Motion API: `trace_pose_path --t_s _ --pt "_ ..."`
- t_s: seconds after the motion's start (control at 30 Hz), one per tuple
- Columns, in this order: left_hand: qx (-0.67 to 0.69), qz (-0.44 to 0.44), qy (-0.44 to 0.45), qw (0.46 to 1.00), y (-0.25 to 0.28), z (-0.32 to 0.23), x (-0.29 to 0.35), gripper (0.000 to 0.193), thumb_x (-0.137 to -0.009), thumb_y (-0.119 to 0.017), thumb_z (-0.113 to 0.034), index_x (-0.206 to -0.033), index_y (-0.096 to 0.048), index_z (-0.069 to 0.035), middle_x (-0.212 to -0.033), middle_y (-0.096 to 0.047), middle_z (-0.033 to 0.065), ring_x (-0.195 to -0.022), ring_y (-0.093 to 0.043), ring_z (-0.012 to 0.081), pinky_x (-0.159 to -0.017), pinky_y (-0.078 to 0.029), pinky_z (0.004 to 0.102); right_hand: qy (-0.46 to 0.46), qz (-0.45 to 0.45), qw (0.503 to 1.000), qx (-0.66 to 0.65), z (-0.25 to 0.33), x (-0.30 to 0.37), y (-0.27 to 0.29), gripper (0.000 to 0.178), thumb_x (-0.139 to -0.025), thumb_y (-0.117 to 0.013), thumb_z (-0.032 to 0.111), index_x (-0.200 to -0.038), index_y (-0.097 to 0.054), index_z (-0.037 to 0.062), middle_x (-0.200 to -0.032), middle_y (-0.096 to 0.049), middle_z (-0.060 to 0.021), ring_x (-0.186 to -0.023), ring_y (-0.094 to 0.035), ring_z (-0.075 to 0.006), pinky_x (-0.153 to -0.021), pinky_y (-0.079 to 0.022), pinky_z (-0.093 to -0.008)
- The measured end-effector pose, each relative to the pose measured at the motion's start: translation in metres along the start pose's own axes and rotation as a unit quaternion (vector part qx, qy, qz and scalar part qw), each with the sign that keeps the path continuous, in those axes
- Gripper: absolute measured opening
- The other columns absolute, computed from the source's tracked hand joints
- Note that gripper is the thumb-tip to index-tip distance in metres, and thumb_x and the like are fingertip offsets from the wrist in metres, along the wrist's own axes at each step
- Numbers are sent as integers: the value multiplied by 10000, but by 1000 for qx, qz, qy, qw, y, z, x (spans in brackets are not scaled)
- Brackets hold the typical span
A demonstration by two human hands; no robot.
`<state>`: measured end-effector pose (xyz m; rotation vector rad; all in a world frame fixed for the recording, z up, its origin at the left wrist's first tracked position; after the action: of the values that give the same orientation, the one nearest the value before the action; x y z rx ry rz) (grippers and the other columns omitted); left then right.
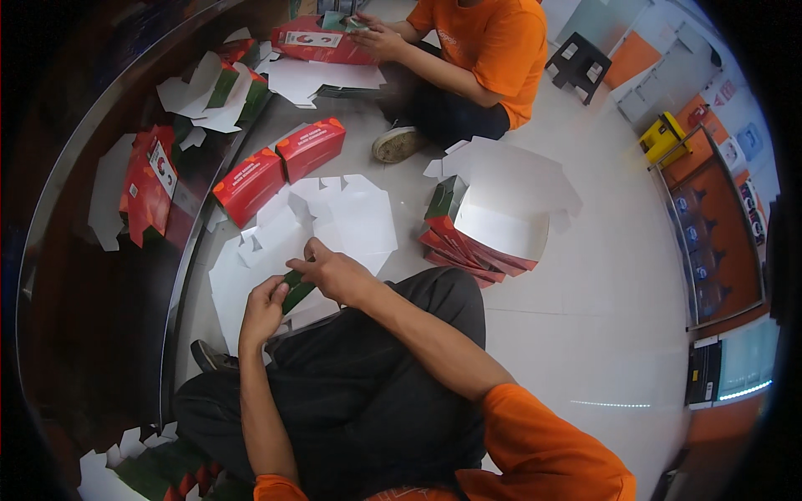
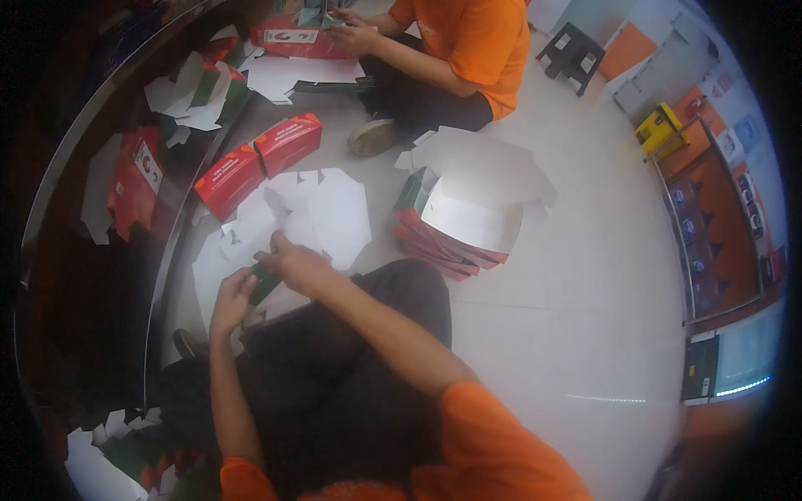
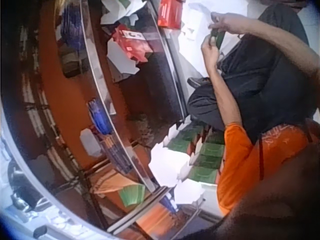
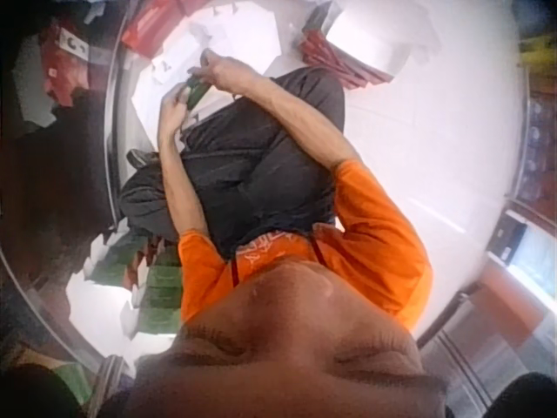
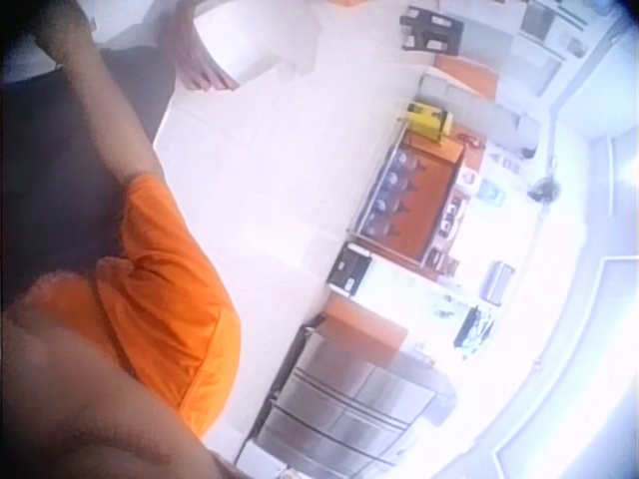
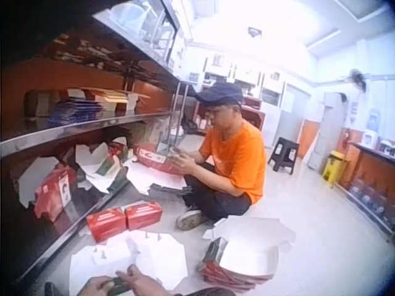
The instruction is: The person sits on the floor and assembles small red and white cardboard boxes. They fold the flat cardboard pieces into shape, insert a green rectangular item into each box, and then close the flaps. The person repeats this process for multiple units, stacking the finished boxes nearby.
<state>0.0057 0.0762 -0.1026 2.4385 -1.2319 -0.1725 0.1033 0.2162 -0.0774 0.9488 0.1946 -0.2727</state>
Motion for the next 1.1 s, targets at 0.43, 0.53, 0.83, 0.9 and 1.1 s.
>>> trace_pose_path --t_s 0.43,0.53,0.83,0.9,1.1 --pt "10 -40 -99 994 -6 -14 -5 204 -940 -507 -80 -1056 -620 45 -844 -642 111 -796 -574 181 -773 -446 285 28 -34 998 40 8 2 4 323 -763 -540 -50 -1051 -608 79 -1006 -504 -125 -821 -615 -325 -675 -512 -423" --pt "15 13 -31 999 -6 -20 -6 210 -945 -513 -93 -1065 -624 39 -842 -636 94 -806 -564 152 -774 -443 275 56 5 995 77 8 3 4 272 -763 -551 -32 -1012 -602 66 -1017 -507 -118 -827 -618 -322 -673 -512 -423" --pt "138 -51 -20 989 12 -29 -9 292 -946 -598 -234 -1053 -650 33 -905 -631 0 -829 -544 76 -759 -433 234 67 -171 983 -30 36 -3 37 518 -771 -725 141 -1256 -546 170 -1286 -439 -174 -964 -587 -332 -769 -522 -388" --pt "286 -144 -38 947 19 -56 -9 292 -944 -605 -240 -1045 -638 32 -906 -646 15 -813 -575 67 -732 -449 217 106 -226 965 -84 44 1 46 624 -732 -790 206 -1295 -522 199 -1339 -398 -212 -1046 -552 -366 -853 -501 -400" --pt "418 -263 -83 866 21 -128 0 166 -935 -606 -170 -993 -616 -15 -890 -658 53 -765 -626 86 -641 -493 205 213 -195 957 -44 60 4 48 700 -660 -832 237 -1290 -529 211 -1430 -319 -246 -1261 -389 -426 -1010 -395 -463"
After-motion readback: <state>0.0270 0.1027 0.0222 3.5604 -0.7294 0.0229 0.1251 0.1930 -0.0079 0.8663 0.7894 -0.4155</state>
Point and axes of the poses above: each hand's wrist, its own x-axis away from the middle knuckle, its own y-axis out of the back of the hand, z = x × y, the point moved 4 cm from there along -x, towards the middle knuckle
